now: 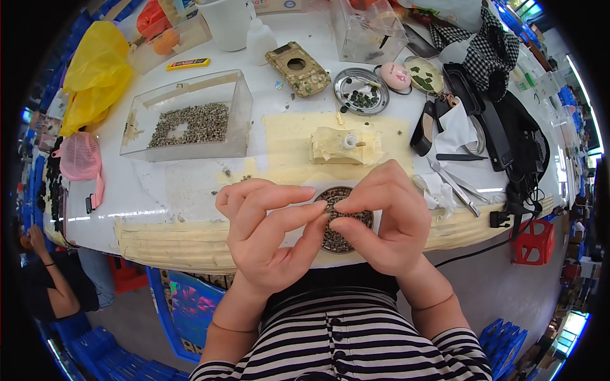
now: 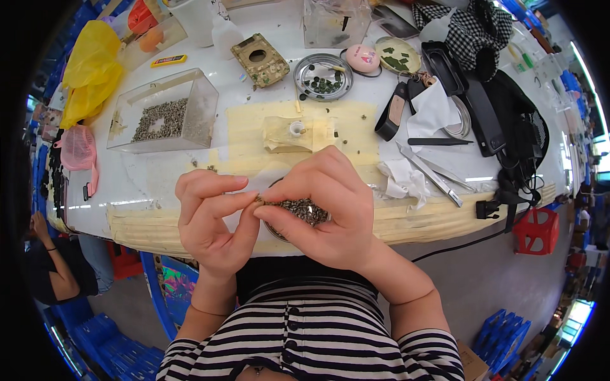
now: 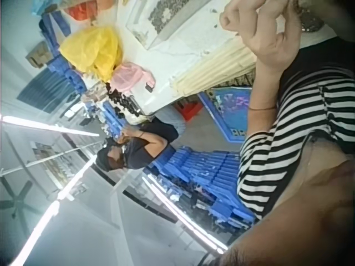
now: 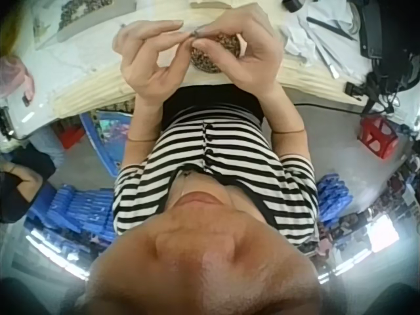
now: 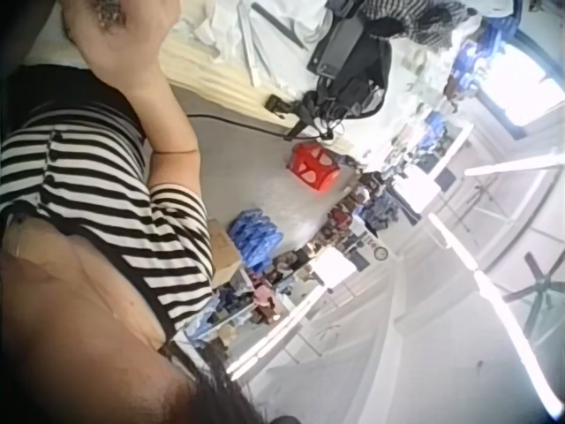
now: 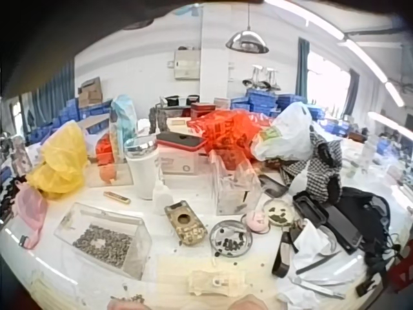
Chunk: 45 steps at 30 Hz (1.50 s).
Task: Assembling small metal pins and components into a toy tank chassis on a workbench.
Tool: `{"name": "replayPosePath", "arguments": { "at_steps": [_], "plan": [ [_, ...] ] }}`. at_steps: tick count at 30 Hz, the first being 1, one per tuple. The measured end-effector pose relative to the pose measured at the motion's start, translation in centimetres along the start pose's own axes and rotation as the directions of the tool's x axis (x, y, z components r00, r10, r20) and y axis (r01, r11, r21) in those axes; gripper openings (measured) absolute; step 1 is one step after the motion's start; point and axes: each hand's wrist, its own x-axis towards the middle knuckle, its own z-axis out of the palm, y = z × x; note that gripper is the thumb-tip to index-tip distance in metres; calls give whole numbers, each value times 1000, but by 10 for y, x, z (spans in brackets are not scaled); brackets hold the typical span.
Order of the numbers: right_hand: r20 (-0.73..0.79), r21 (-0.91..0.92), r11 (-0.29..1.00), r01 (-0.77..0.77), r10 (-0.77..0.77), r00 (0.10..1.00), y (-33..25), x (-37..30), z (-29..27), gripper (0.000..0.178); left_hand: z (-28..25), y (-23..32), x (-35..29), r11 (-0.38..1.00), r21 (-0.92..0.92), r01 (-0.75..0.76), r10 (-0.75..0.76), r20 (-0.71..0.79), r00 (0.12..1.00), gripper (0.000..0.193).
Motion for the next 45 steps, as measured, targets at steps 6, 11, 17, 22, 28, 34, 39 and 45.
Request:
{"name": "replayPosePath", "arguments": {
  "at_steps": [6, 11, 17, 22, 28, 34, 39, 45],
  "plan": [
    [27, -184, 976, 113, -110, 994, 1, -4, 2, 26, 1, -5, -2, 994, -97, 55, -60, -53, 997, 27],
    [92, -6, 999, -41, 42, 995, 1, -4, 3, 17, -1, -2, 0, 995, -96, 17, -19, -16, 1000, 30],
    [151, 210, 953, -220, 191, 970, 4, -5, 0, 12, -1, -4, 0, 990, -137, 17, -16, 14, 1000, 31],
    [10, 45, 996, -72, 72, 997, 2, -6, 2, 19, 0, -2, 0, 998, -56, 19, -19, 14, 1000, 29],
    [3, -159, 982, 107, -108, 994, -1, -3, 3, 24, 0, -3, -1, 999, -43, 34, -35, -25, 999, 28],
    [50, -43, 999, -19, 21, 999, 0, -4, 4, 15, -1, -3, -1, 995, -95, 30, -31, -9, 999, 29],
    [88, 140, 973, -184, 173, 981, 2, -7, 3, 11, -1, -3, 0, 993, -116, 30, -28, 18, 999, 31],
    [17, 70, 991, -109, 109, 994, 2, -7, 3, 14, -1, -3, -1, 998, -63, 18, -17, 18, 1000, 29]
  ]
}}
